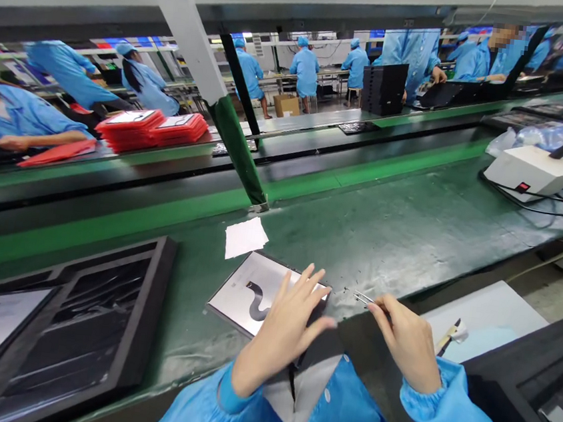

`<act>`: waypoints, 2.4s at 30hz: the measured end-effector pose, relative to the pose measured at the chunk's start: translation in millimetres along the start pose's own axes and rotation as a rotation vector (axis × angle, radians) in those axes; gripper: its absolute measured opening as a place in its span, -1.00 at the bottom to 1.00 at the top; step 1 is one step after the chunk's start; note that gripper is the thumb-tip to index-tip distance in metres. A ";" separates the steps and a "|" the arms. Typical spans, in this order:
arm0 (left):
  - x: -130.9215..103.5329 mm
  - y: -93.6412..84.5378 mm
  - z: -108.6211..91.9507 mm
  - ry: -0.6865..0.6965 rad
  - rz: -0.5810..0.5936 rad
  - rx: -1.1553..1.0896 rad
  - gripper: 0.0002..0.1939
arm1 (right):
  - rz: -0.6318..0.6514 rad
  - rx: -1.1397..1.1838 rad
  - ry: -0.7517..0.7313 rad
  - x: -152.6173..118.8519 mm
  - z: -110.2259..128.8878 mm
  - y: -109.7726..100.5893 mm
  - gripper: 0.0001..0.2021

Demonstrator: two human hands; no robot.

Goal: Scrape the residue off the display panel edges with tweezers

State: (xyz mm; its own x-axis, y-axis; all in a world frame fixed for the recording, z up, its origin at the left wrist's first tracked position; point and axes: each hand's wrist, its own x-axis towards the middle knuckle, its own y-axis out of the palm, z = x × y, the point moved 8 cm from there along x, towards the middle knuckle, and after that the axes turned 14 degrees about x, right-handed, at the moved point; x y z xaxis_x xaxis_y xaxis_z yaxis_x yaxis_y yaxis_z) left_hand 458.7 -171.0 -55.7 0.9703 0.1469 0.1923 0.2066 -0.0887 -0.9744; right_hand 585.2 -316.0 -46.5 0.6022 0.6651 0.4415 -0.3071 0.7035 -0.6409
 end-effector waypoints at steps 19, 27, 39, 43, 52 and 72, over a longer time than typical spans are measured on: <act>103.0 2.8 -2.8 -0.025 0.074 -0.074 -0.80 | -0.053 0.198 0.211 -37.5 -14.3 11.3 -0.61; 52.3 -18.4 20.2 -0.040 -0.039 0.066 -0.75 | 0.038 0.336 0.191 -53.4 4.8 41.2 -0.73; -58.1 11.2 -7.7 0.064 -0.090 0.221 -0.16 | 0.149 0.402 0.061 -52.1 27.8 56.1 -0.72; -64.8 22.8 -9.3 0.029 -0.175 0.255 -0.29 | 0.116 0.407 0.068 -52.1 30.3 60.6 -0.74; -64.0 7.5 -8.1 0.001 -0.243 0.177 -0.33 | 0.112 0.436 0.047 -42.1 39.0 53.0 -0.77; -66.4 14.8 -9.3 0.000 -0.237 0.159 -0.35 | 0.157 0.346 -0.088 -35.2 44.0 53.5 -0.67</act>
State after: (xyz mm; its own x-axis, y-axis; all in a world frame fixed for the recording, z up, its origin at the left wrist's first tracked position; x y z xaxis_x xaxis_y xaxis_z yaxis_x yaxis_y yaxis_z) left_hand 398.5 -191.2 -81.8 0.8972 0.1452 0.4171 0.4054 0.1043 -0.9082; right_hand 515.2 -290.8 -68.7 0.4673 0.7797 0.4167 -0.6299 0.6244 -0.4618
